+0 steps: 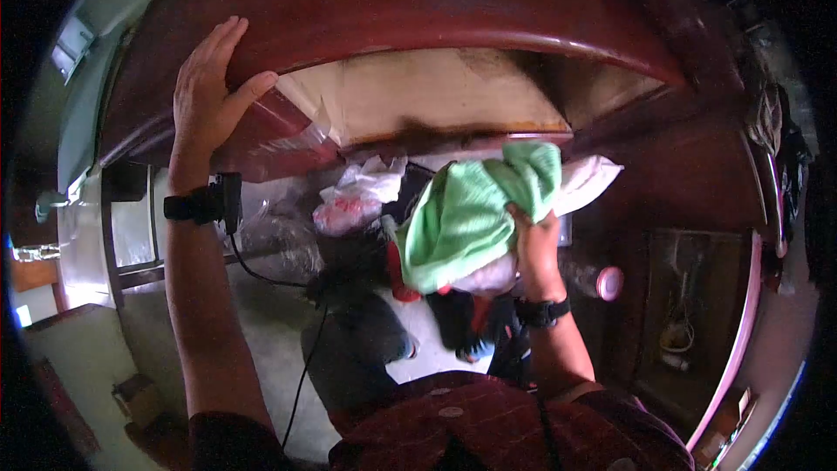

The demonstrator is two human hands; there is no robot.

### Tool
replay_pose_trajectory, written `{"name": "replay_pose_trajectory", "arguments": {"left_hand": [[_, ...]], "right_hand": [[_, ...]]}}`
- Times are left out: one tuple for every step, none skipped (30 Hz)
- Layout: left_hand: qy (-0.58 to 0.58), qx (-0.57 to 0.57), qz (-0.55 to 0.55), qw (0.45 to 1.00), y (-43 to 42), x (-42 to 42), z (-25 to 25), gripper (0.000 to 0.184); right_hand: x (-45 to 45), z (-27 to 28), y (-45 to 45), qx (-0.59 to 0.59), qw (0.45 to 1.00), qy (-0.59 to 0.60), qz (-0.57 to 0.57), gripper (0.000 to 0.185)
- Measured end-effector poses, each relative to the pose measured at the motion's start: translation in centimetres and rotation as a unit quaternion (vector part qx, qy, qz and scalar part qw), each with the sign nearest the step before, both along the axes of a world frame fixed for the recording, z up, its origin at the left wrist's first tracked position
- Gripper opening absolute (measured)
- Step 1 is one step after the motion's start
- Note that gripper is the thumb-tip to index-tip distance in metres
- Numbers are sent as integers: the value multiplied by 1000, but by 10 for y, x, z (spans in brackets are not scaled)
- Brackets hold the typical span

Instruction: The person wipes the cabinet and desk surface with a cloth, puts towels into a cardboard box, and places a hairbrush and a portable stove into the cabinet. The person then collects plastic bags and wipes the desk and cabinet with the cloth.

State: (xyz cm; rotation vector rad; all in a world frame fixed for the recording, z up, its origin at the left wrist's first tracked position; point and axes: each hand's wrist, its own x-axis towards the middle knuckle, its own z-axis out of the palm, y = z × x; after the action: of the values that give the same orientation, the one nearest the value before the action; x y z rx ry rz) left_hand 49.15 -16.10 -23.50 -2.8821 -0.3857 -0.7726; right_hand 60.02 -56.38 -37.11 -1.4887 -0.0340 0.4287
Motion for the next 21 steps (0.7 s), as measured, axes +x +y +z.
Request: {"name": "replay_pose_trajectory", "arguments": {"left_hand": [[10, -5, -8, 1000, -5, 2, 4, 70], [22, -17, -2, 1000, -6, 5, 7, 71], [31, -29, 6, 999, -8, 9, 12, 72], [34, -31, 3, 999, -9, 10, 16, 72], [43, -37, 1, 998, -11, 10, 20, 73], [52, -47, -2, 998, -8, 8, 17, 74], [78, -43, 19, 996, -10, 8, 20, 77], [76, -41, 16, 996, -22, 11, 27, 77], [139, -66, 55, 987, -38, 9, 31, 79], [201, -90, 95, 971, -57, 6, 36, 81], [185, -181, 53, 964, -82, 2, 42, 81], [168, -269, 9, 948, -112, -4, 52, 80], [145, -431, -11, 891, -145, -15, 54, 80], [123, -581, -31, 804, -185, -24, 80, 80], [128, -562, -54, 815, -219, -35, 98, 83], [134, -544, -83, 824, -249, -43, 119, 86], [142, -513, -124, 837, -274, -47, 137, 88], [146, -481, -165, 848, -296, -44, 155, 90], [162, -423, -197, 869, -314, -36, 177, 91], [175, -358, -222, 890, -337, -29, 206, 91], [173, -335, -237, 895, -352, -20, 223, 92]], "right_hand": [[6, -2, -12, -12, 999, 14, -32, 34], [12, 1, -24, -10, 997, 52, -50, 32], [20, 7, -35, 8, 997, 58, -59, 31], [22, 16, -45, 26, 995, 66, -67, 30], [20, 38, -46, 29, 994, 66, -83, 28], [11, 60, -40, 29, 992, 65, -100, 27], [5, 87, -39, 22, 993, 65, -96, 30], [4, 109, -42, 21, 992, 66, -101, 33], [1, 125, -41, 16, 992, 63, -105, 35], [-2, 141, -41, 13, 992, 60, -107, 36], [-2, 151, -43, 0, 993, 9, -118, 36], [-2, 166, -48, -14, 992, -22, -122, 36], [-6, 176, -48, -24, 991, -61, -121, 35], [-5, 204, -55, -37, 987, -95, -120, 35], [-9, 215, -60, -55, 986, -113, -111, 36], [-9, 230, -65, -76, 982, -134, -107, 37], [-9, 244, -66, -64, 979, -150, -124, 38], [-9, 266, -70, -141, 971, -163, -106, 40], [-10, 271, -75, -138, 969, -180, -98, 42], [-8, 282, -82, -127, 968, -199, -87, 43], [-9, 315, -85, -113, 968, -212, -78, 45]]}}
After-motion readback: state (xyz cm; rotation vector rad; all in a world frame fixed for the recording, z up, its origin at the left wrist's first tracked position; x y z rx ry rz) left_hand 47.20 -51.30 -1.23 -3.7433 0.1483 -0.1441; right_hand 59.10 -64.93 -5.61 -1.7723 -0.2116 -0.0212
